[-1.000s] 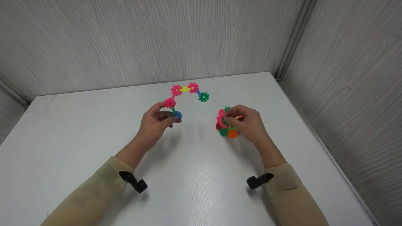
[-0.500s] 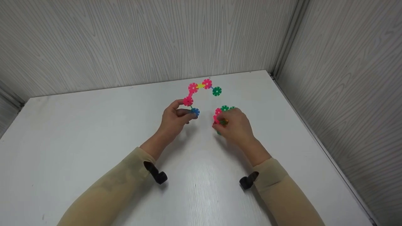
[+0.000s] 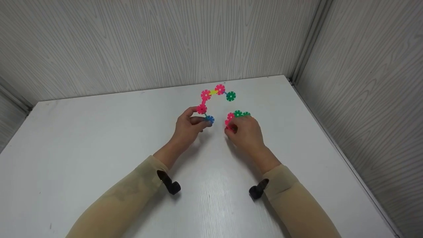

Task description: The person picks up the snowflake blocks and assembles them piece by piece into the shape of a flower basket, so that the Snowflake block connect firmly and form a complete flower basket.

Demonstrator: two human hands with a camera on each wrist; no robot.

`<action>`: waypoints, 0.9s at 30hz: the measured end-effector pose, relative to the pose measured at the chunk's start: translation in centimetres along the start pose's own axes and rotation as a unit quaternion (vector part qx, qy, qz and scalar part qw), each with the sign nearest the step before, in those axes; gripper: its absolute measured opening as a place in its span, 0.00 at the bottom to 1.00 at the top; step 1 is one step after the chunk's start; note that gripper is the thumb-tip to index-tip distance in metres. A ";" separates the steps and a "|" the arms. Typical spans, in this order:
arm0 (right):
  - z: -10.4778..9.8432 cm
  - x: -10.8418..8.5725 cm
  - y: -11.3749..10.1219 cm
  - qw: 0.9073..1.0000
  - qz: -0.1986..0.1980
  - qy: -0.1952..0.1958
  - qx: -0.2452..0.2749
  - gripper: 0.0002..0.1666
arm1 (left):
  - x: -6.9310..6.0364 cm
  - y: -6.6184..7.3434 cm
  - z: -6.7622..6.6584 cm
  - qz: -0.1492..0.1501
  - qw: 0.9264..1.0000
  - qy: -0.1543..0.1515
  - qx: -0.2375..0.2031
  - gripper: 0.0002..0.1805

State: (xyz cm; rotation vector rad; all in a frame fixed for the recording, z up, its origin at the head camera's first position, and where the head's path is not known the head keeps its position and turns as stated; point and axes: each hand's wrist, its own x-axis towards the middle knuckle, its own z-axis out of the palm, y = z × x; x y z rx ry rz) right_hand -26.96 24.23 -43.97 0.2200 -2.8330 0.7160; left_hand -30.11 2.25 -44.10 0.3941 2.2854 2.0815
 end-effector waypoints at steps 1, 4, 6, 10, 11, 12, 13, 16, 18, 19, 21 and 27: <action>0.1 0.0 -0.1 1.000 -0.006 -0.001 -0.001 0.18 | 0.0 -0.1 0.0 0.001 1.000 0.001 0.002 0.23; 0.2 0.0 -0.4 1.000 -0.024 -0.002 -0.002 0.17 | 0.0 -0.3 0.0 0.000 1.000 0.004 0.011 0.24; 0.3 0.0 -0.5 0.999 -0.038 0.000 0.003 0.15 | 0.0 -0.4 0.0 -0.002 1.000 0.007 0.018 0.24; 0.7 0.1 -0.8 0.997 -0.079 0.013 0.014 0.14 | -0.1 -0.7 0.0 -0.006 0.999 0.010 0.031 0.26; 0.8 0.1 -0.9 0.995 -0.092 0.018 0.014 0.14 | -0.1 -0.8 -0.1 -0.007 0.999 0.010 0.035 0.26; 0.9 0.2 -1.0 0.994 -0.102 0.021 0.017 0.14 | -0.2 -0.8 -0.1 -0.007 0.999 0.011 0.036 0.26; 1.1 0.2 -1.0 0.993 -0.111 0.024 0.018 0.14 | -0.2 -0.9 -0.2 -0.007 0.999 0.010 0.037 0.26; 1.4 0.3 -1.4 0.993 -0.117 0.027 0.020 0.15 | -0.5 -1.1 -0.4 -0.008 0.999 0.010 0.039 0.26; 1.5 0.4 -1.7 0.993 -0.112 0.026 0.019 0.15 | -0.7 -1.1 -0.5 -0.011 0.999 0.008 0.038 0.26; 1.6 0.4 -1.9 0.993 -0.112 0.026 0.017 0.15 | -0.8 -1.2 -0.6 -0.013 0.999 0.008 0.039 0.27; 1.7 0.4 -2.2 0.993 -0.114 0.029 0.014 0.14 | -1.0 -1.2 -0.7 -0.017 0.999 0.007 0.041 0.28; 2.0 0.5 -2.6 0.990 -0.130 0.046 0.016 0.12 | -1.2 -1.2 -1.0 -0.020 0.999 0.007 0.046 0.27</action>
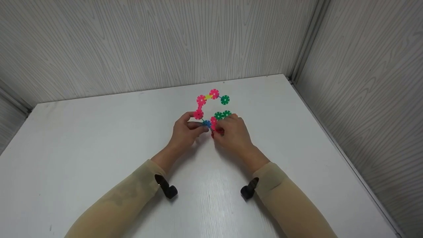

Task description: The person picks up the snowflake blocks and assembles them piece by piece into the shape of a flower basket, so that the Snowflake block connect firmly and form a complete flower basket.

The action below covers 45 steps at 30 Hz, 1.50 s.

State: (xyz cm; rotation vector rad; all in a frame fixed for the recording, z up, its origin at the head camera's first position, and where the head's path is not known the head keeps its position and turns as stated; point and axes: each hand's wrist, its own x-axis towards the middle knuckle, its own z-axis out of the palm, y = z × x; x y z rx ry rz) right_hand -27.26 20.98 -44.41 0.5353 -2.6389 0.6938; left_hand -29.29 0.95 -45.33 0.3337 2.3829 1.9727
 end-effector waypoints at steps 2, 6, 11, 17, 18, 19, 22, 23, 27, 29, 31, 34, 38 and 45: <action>0.1 0.0 0.0 1.000 -0.002 0.003 0.004 0.12 | -0.1 0.1 -0.1 -0.001 1.000 -0.002 -0.001 0.27; 0.2 0.1 -0.2 1.000 0.002 0.002 0.005 0.13 | -0.2 0.2 -0.3 0.000 1.000 -0.003 0.002 0.29; 0.4 0.3 -0.4 1.000 -0.008 0.006 0.004 0.13 | -0.4 0.1 -0.3 -0.001 1.000 0.003 0.000 0.27; 0.9 0.5 -0.4 0.998 -0.050 0.025 0.007 0.12 | -0.6 0.1 -0.6 0.004 1.000 0.001 -0.002 0.27; 0.9 0.5 -0.4 0.998 -0.053 0.026 0.009 0.12 | -0.7 0.1 -0.8 0.008 1.000 -0.001 0.003 0.27; 0.9 0.6 -0.4 0.998 -0.054 0.026 0.010 0.12 | -0.7 0.1 -0.9 0.013 1.000 -0.003 0.008 0.28; 1.0 0.7 -0.4 0.998 -0.061 0.028 0.018 0.11 | -0.8 -0.1 -1.3 0.033 0.999 -0.006 0.023 0.29; 1.1 0.7 -0.4 0.997 -0.063 0.029 0.020 0.10 | -0.8 -0.2 -1.4 0.040 0.999 -0.007 0.027 0.29; 1.3 0.8 -0.5 0.997 -0.067 0.034 0.024 0.09 | -0.9 -0.2 -1.4 0.056 0.998 -0.004 0.039 0.28; 1.4 0.8 -0.5 0.997 -0.069 0.035 0.021 0.09 | -0.9 -0.2 -1.3 0.054 0.997 -0.001 0.047 0.28; 1.5 0.8 -0.5 0.997 -0.070 0.035 0.018 0.10 | -0.9 -0.1 -1.3 0.053 0.997 0.001 0.055 0.27; 1.6 0.8 -0.7 0.997 -0.072 0.032 0.009 0.12 | -1.0 -0.2 -1.2 0.058 0.996 0.002 0.062 0.26; 1.6 0.9 -1.0 0.997 -0.069 0.031 0.005 0.14 | -1.1 -0.3 -1.1 0.069 0.995 0.009 0.070 0.26; 1.8 1.0 -1.2 0.994 -0.103 0.039 -0.009 0.14 | -1.2 -0.3 -1.1 0.071 0.994 0.022 0.077 0.24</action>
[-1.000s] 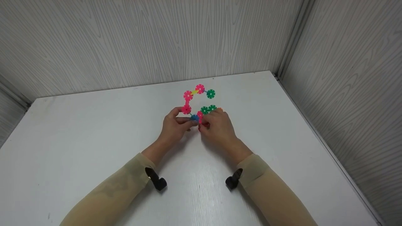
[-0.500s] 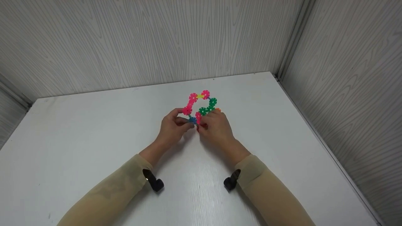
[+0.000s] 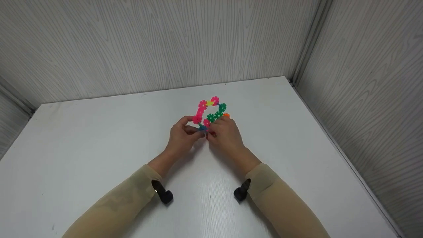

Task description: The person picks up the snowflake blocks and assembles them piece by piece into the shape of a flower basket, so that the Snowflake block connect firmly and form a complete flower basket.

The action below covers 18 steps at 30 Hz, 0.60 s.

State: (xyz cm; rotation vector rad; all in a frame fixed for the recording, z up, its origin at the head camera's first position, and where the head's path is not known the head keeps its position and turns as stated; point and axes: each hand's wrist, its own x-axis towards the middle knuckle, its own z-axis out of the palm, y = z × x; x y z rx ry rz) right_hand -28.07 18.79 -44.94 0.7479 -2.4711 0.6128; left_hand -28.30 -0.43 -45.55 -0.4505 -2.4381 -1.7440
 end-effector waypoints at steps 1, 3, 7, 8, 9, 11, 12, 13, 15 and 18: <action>0.0 0.0 0.0 1.000 -0.007 0.002 0.000 0.14 | 0.0 0.0 0.0 -0.001 1.000 -0.001 -0.001 0.24; 0.1 0.1 0.0 1.000 -0.018 0.004 0.005 0.13 | 0.0 0.0 -0.1 -0.002 1.000 -0.003 -0.003 0.24; 0.3 0.1 0.0 0.999 -0.036 0.010 0.016 0.12 | 0.0 0.2 -0.3 -0.009 1.000 -0.011 -0.010 0.23; 0.3 0.1 0.0 0.999 -0.039 0.011 0.019 0.12 | 0.0 0.2 -0.4 -0.011 1.000 -0.013 -0.011 0.23; 0.4 0.1 0.0 0.999 -0.040 0.012 0.020 0.11 | 0.0 0.3 -0.4 -0.013 1.000 -0.017 -0.011 0.22; 0.4 0.1 0.0 0.999 -0.042 0.010 0.022 0.11 | 0.0 0.3 -0.5 -0.015 1.000 -0.022 -0.007 0.22; 0.4 0.1 0.0 0.999 -0.042 0.009 0.023 0.11 | 0.1 0.3 -0.6 -0.014 1.000 -0.024 -0.006 0.22; 0.4 0.2 0.0 0.999 -0.041 0.008 0.024 0.11 | 0.1 0.3 -0.6 -0.014 1.000 -0.026 -0.004 0.22; 0.4 0.2 -0.1 0.999 -0.038 0.004 0.024 0.12 | 0.2 0.2 -0.6 -0.011 1.000 -0.027 -0.003 0.22; 0.5 0.2 -0.2 0.999 -0.034 0.003 0.025 0.12 | 0.1 0.0 -0.7 -0.013 1.000 -0.026 -0.009 0.21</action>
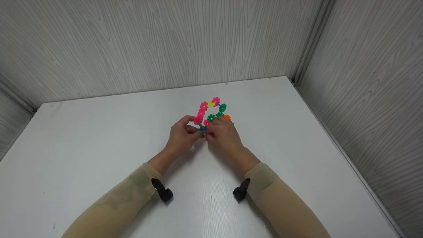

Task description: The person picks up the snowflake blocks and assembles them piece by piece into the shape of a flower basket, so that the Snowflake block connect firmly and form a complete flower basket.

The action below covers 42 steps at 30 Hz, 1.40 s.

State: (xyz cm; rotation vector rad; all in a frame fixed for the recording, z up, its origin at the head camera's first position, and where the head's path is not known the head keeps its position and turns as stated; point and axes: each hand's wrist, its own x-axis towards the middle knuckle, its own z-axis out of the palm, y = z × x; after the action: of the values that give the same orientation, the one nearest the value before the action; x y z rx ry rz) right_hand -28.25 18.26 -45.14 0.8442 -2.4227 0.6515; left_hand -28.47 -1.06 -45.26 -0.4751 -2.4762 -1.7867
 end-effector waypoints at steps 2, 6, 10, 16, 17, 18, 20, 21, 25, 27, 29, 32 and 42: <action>0.1 0.1 -0.2 1.000 0.003 -0.002 -0.003 0.11 | -0.1 -0.1 -0.2 -0.003 1.000 0.001 -0.005 0.22; 0.2 0.3 -1.0 1.000 0.015 -0.015 -0.012 0.11 | -0.4 -0.2 -0.9 -0.009 1.000 0.002 -0.007 0.23; 0.1 0.5 -2.1 0.999 0.020 -0.027 0.000 0.13 | -0.7 -0.4 -2.2 -0.017 1.000 -0.008 -0.001 0.24; -1.2 -0.1 -2.5 0.997 0.012 -0.009 0.075 0.09 | -0.6 -1.0 -4.4 -0.041 0.999 -0.035 -0.003 0.25; -1.6 -0.3 -2.3 0.996 0.015 -0.001 0.085 0.07 | -0.6 -1.1 -4.8 -0.044 0.998 -0.036 -0.002 0.25; -2.0 -0.4 -2.1 0.995 0.021 0.010 0.093 0.06 | -0.5 -1.2 -5.2 -0.048 0.998 -0.036 0.001 0.25; -2.7 -0.6 -1.5 0.993 0.037 0.031 0.105 0.04 | -0.2 -1.4 -5.9 -0.053 0.998 -0.034 0.010 0.26; -3.0 -0.6 -1.2 0.992 0.051 0.039 0.108 0.04 | -0.1 -1.5 -6.3 -0.055 0.998 -0.033 0.015 0.26; -3.5 -0.5 0.0 0.983 0.122 0.043 0.126 0.06 | 0.3 -1.8 -7.6 -0.066 0.997 -0.034 0.026 0.28; -3.4 -0.1 0.4 0.976 0.161 0.029 0.144 0.09 | 0.5 -2.0 -8.1 -0.073 0.996 -0.037 0.025 0.28; -3.1 0.3 0.7 0.967 0.194 0.009 0.166 0.12 | 0.7 -2.1 -8.5 -0.079 0.996 -0.042 0.024 0.29; -2.7 1.0 1.1 0.952 0.227 -0.027 0.202 0.15 | 1.0 -2.4 -8.9 -0.082 0.995 -0.053 0.020 0.28; -1.7 1.8 1.2 0.919 0.273 -0.059 0.278 0.09 | 1.7 -2.9 -9.5 -0.069 0.995 -0.078 0.004 0.26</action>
State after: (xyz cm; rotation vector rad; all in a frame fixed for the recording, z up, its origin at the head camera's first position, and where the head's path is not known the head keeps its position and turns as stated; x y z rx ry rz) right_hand -29.80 19.30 -43.08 0.3853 -2.6278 1.5961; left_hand -32.16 -10.37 -44.37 -0.4726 -2.6814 -1.8541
